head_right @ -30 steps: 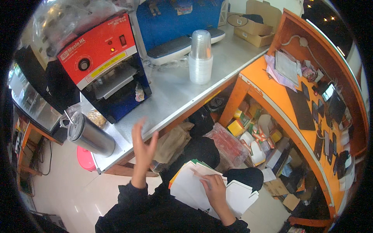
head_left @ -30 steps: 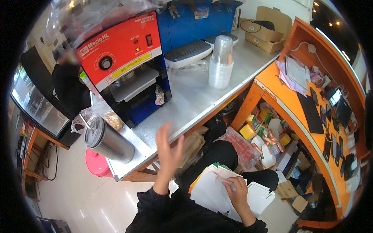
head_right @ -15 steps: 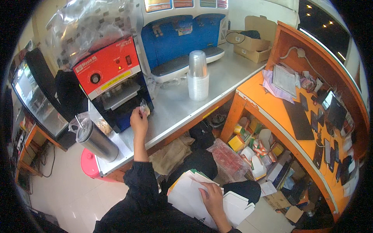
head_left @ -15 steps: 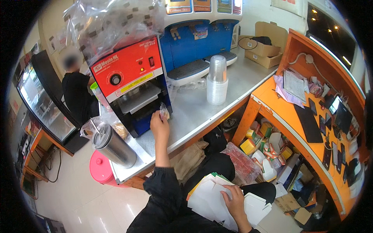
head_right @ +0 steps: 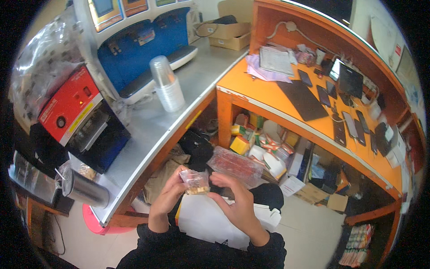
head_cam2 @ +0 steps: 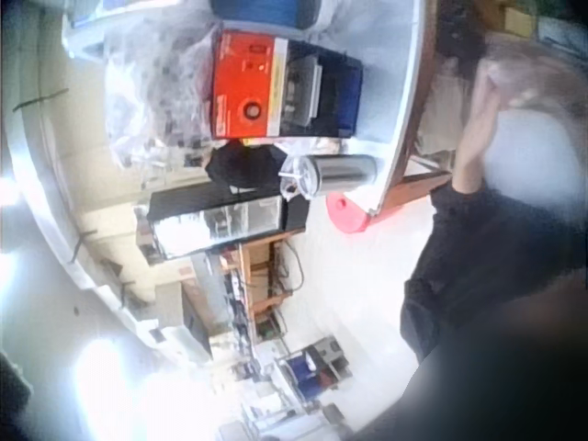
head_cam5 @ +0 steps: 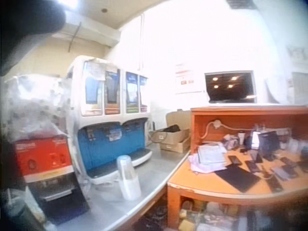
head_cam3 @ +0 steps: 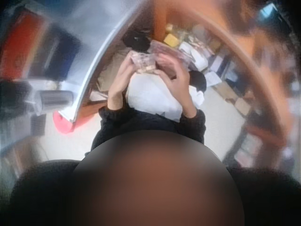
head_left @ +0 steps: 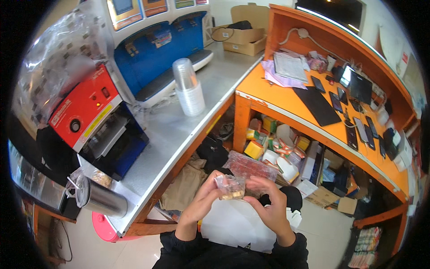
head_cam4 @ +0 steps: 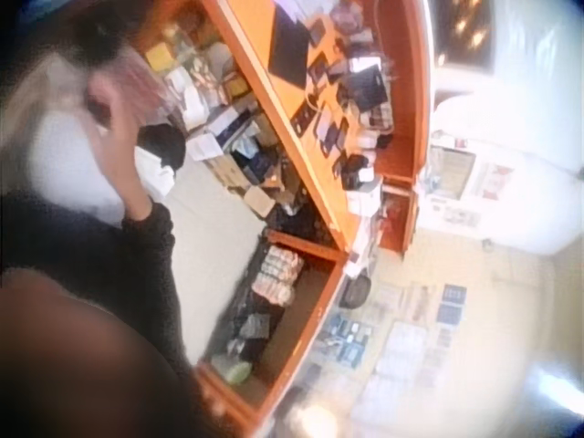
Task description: The person assembles small paper boxes by folding flat pieces into box shapes and tucking flaps to secure them. The person repeatedly picks up flat paper pieces, folds them into boxes, and places the finished boxes into a white bag.
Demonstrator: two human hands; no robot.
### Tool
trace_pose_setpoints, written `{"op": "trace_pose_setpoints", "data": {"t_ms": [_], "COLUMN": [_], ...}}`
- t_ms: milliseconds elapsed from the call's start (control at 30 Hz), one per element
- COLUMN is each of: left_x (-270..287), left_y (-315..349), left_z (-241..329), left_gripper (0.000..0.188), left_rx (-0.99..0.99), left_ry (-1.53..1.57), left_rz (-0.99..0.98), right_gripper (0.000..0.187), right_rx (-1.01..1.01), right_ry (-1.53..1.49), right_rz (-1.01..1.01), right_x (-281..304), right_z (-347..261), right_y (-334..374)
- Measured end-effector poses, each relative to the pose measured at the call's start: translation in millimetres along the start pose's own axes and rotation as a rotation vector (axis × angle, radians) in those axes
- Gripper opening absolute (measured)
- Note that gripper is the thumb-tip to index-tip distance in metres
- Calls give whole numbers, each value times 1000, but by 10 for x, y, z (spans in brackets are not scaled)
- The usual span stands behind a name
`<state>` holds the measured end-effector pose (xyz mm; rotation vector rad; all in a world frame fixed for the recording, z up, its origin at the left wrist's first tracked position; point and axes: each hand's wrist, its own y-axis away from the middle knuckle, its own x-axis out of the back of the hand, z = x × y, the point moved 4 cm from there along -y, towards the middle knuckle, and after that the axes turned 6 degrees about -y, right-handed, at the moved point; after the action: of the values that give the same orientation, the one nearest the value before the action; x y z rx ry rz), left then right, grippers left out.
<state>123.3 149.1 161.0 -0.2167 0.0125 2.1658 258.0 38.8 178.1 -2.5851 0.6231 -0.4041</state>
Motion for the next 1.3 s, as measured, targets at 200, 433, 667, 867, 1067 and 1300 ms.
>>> {"op": "trace_pose_setpoints", "data": {"t_ms": [200,433,667,867,1067,1300], "left_x": [-261,-279,-206,-236,-196,-201], "left_y": [23,5,59,45,28,52], "left_z": [-85,-144,-171,-215,-319,-320], "left_gripper": [26,41,41,41,42,44], "left_rx": [-10,-119,-55,-50,-74,-101], "left_ry": [-42,-105,-88,31,-2,-100], "left_rz": [-114,-129,-91,-75,54,189], "right_gripper": [47,44,37,34,24,17], "right_rx": [-214,-258,-245,-227,-92,213], "right_ry": [-155,-274,-319,-433,8,660], "right_rz": [9,33,-5,22,47,-54], "right_x": [134,133,118,128,161,85], "right_z": [161,228,297,389,141,-191], "right_y": [109,161,237,263,198,36]}}
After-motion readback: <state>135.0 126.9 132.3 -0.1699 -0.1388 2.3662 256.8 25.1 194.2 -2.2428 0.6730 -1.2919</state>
